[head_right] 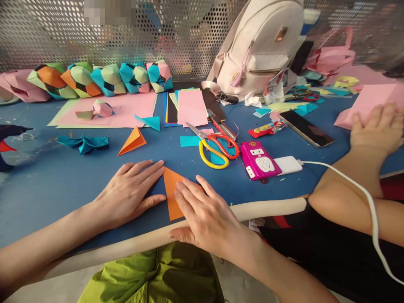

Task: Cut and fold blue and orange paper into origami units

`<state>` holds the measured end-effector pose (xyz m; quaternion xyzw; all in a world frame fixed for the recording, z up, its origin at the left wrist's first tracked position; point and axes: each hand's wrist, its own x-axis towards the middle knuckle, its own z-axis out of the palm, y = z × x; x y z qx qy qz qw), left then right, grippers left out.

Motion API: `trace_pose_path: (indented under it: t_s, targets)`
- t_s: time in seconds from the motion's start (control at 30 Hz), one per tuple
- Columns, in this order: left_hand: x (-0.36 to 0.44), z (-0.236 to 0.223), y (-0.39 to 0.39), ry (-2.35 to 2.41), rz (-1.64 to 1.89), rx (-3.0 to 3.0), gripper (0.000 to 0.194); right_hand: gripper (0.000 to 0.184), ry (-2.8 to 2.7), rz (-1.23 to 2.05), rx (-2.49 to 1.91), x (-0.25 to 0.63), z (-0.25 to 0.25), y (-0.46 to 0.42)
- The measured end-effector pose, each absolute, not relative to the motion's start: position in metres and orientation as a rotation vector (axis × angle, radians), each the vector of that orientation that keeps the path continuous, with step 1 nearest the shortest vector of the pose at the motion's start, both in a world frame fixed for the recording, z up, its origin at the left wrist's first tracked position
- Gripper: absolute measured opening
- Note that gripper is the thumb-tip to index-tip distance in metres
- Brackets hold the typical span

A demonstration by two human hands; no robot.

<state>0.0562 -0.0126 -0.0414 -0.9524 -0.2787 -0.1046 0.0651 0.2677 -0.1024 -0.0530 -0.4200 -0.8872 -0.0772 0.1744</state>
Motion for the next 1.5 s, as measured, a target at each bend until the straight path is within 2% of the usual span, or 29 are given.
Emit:
trace_pose_path:
  t_s: [0.13, 0.23, 0.4, 0.6, 0.77, 0.97, 1.13, 1.33, 1.5]
  targets:
    - [0.055, -0.042, -0.015, -0.872, -0.408, -2.866, 0.061, 0.070, -2.507, -0.212, -1.196, 0.268, -0.054, -0.102]
    - [0.060, -0.043, -0.023, -0.667, -0.473, -2.985, 0.060, 0.070, -2.497, -0.195, -1.201, 0.267, -0.055, -0.102]
    - [0.064, -0.046, -0.028, -0.591, -0.388, -3.129, 0.060, 0.069, -2.465, -0.255, -1.179, 0.265, -0.053, -0.105]
    - [0.064, -0.047, -0.025, -0.612, -0.374, -3.128, 0.058, 0.049, -2.291, -0.267, -1.270, 0.259, -0.044, -0.101]
    - [0.066, -0.044, -0.025, -0.618, -0.361, -3.140, 0.056, 0.063, -2.382, -0.267, -1.353, 0.253, -0.044, -0.093]
    - [0.069, -0.040, -0.027, -0.665, -0.285, -3.088, 0.052, 0.065, -2.445, -0.383, -1.449, 0.266, -0.043, -0.115]
    - [0.065, -0.039, -0.026, -0.759, -0.272, -2.986, 0.050, 0.056, -2.364, -0.441, -1.483, 0.274, -0.043, -0.130]
    - [0.065, -0.033, -0.014, -0.852, -0.334, -3.037, 0.038, 0.029, -2.193, -0.345, -1.521, 0.275, -0.047, -0.116]
    - [0.077, -0.027, -0.003, -0.871, -0.233, -3.086, 0.031, 0.027, -2.104, -0.296, -1.506, 0.281, -0.055, -0.108]
